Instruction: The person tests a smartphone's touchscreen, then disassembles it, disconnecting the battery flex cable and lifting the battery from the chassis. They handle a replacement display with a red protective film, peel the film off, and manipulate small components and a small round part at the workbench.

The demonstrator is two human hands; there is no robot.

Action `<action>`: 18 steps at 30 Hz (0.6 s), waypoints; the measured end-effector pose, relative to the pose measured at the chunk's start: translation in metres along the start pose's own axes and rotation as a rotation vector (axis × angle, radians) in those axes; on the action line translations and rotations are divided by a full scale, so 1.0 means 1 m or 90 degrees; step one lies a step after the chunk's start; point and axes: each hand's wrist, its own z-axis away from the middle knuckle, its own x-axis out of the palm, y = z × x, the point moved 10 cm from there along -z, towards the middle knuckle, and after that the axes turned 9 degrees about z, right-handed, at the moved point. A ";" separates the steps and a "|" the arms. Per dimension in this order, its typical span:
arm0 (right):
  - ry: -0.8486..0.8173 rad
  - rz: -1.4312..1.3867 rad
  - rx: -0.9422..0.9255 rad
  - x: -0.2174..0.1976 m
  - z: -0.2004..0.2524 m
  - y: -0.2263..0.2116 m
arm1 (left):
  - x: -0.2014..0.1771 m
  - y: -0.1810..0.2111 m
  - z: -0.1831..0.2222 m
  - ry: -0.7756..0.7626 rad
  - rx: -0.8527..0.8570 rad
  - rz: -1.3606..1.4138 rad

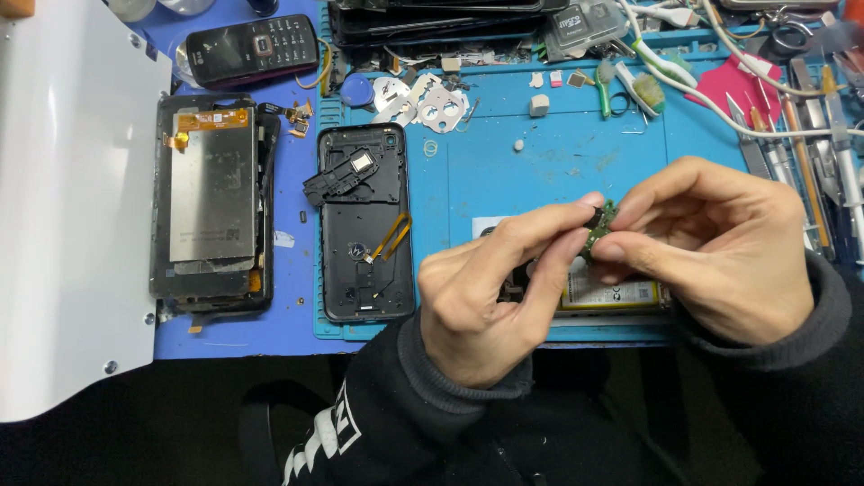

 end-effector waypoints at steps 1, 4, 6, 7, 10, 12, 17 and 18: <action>0.000 0.000 -0.001 0.000 0.000 0.000 | -0.001 0.000 0.000 0.001 0.000 0.000; 0.005 0.008 -0.009 0.000 -0.001 -0.003 | -0.001 0.003 -0.002 -0.005 0.005 -0.004; 0.006 0.011 -0.009 0.000 -0.001 -0.005 | 0.001 0.011 -0.006 -0.029 0.044 -0.014; 0.006 0.011 -0.010 0.000 -0.001 -0.004 | 0.002 0.009 -0.004 -0.029 0.044 -0.014; 0.008 0.007 -0.014 0.000 0.000 -0.005 | 0.001 0.002 0.001 -0.005 0.027 -0.033; 0.020 0.003 -0.017 -0.001 0.000 -0.006 | 0.000 -0.001 0.001 0.004 0.013 -0.037; 0.030 0.034 -0.037 -0.004 0.003 -0.005 | -0.001 0.006 -0.003 -0.006 0.037 -0.045; 0.031 0.040 -0.050 -0.005 0.003 -0.006 | 0.001 0.013 -0.005 -0.021 0.070 -0.048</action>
